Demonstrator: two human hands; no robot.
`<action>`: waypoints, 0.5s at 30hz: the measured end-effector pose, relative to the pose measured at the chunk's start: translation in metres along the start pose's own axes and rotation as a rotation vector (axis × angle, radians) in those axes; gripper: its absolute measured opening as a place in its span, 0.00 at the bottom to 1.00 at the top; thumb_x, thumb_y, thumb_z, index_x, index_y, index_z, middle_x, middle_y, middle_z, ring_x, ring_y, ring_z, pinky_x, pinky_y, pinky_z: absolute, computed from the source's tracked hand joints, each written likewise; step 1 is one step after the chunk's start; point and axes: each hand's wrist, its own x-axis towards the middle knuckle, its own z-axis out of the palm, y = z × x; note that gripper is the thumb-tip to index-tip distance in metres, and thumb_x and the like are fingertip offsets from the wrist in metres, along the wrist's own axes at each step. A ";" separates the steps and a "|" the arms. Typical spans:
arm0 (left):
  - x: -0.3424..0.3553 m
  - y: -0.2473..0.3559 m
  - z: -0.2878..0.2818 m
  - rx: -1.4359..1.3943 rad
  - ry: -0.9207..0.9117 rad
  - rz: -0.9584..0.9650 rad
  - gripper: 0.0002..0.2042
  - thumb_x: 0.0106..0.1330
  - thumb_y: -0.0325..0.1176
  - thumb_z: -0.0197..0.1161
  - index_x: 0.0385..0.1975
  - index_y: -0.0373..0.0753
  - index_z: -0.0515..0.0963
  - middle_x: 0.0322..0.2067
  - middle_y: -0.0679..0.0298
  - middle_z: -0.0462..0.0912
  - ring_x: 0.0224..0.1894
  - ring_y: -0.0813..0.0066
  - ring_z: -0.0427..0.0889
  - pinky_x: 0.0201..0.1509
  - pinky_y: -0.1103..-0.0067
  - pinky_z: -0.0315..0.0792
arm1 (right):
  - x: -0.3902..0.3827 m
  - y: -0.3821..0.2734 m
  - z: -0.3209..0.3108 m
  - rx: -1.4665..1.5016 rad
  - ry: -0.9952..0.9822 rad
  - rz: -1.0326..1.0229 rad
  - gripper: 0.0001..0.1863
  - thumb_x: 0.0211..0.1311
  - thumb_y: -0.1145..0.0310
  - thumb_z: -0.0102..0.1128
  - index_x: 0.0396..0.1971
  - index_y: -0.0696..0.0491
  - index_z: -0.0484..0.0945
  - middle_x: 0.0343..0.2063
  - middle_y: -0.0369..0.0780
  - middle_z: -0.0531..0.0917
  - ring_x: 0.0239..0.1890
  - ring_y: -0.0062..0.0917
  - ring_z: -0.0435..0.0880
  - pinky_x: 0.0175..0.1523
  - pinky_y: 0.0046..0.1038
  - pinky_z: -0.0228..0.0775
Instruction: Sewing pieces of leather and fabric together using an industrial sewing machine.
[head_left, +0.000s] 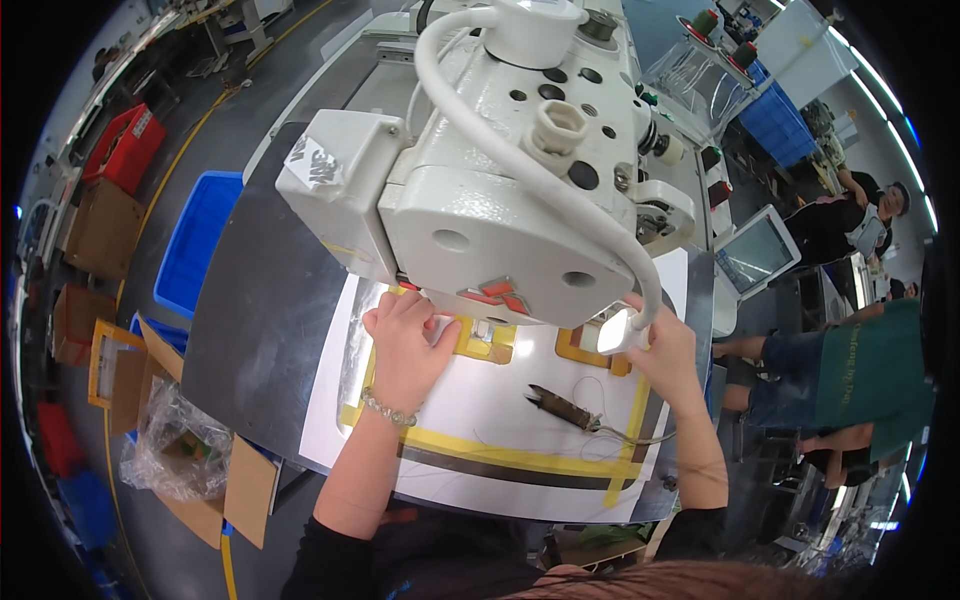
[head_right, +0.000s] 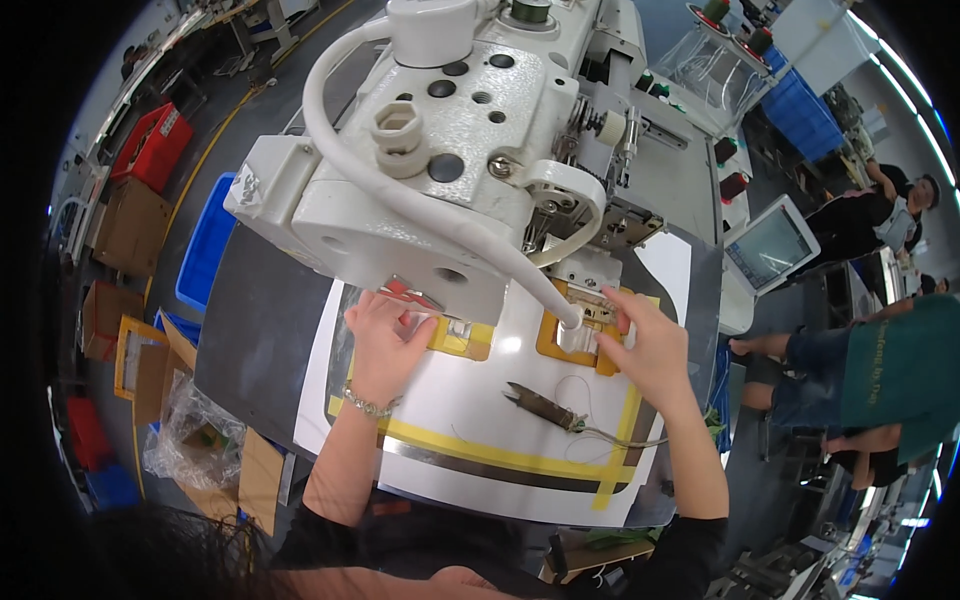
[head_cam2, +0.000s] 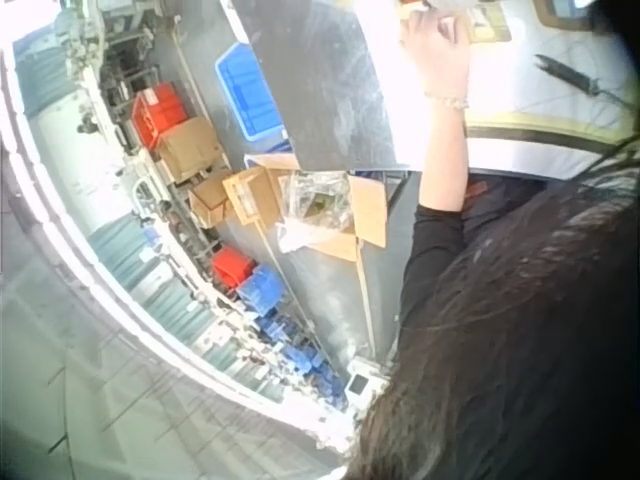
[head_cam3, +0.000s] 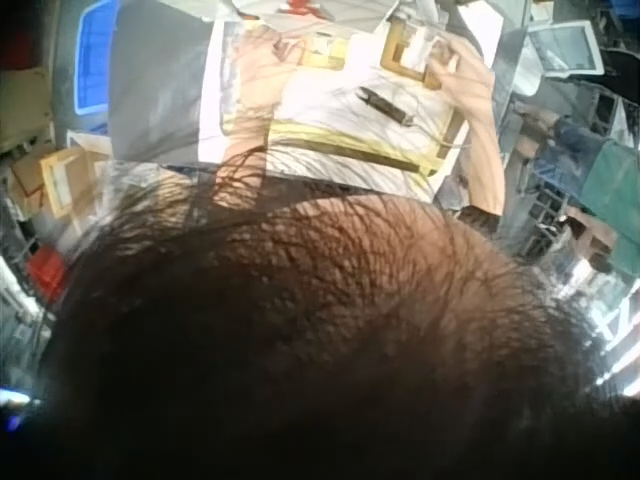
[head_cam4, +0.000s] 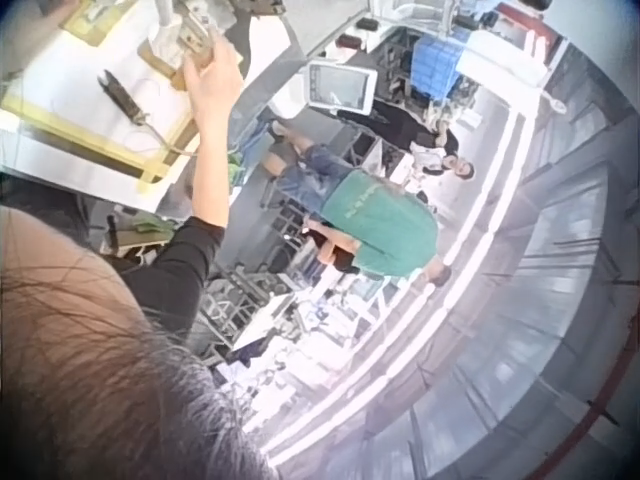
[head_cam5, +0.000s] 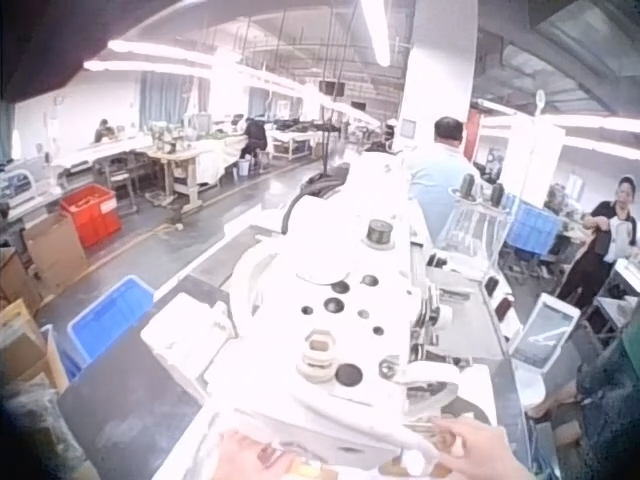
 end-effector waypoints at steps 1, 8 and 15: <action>0.001 0.000 0.001 0.018 0.008 0.008 0.05 0.46 0.32 0.66 0.20 0.43 0.76 0.20 0.70 0.68 0.30 0.70 0.65 0.39 0.72 0.51 | -0.004 0.008 -0.002 0.065 -0.001 0.075 0.26 0.44 0.70 0.68 0.49 0.45 0.78 0.21 0.33 0.71 0.21 0.23 0.71 0.28 0.24 0.65; 0.001 -0.004 0.002 0.036 -0.007 -0.030 0.10 0.47 0.34 0.65 0.17 0.40 0.70 0.21 0.68 0.67 0.31 0.68 0.65 0.40 0.72 0.51 | -0.007 0.011 0.002 0.189 0.002 0.201 0.19 0.48 0.71 0.67 0.43 0.47 0.81 0.19 0.31 0.68 0.20 0.16 0.64 0.26 0.20 0.58; 0.002 0.000 -0.002 0.064 -0.051 -0.039 0.06 0.48 0.34 0.65 0.21 0.41 0.76 0.20 0.70 0.67 0.31 0.70 0.65 0.40 0.72 0.51 | -0.006 0.006 0.017 0.293 0.016 0.189 0.14 0.50 0.72 0.67 0.39 0.49 0.83 0.18 0.29 0.67 0.19 0.13 0.60 0.24 0.19 0.52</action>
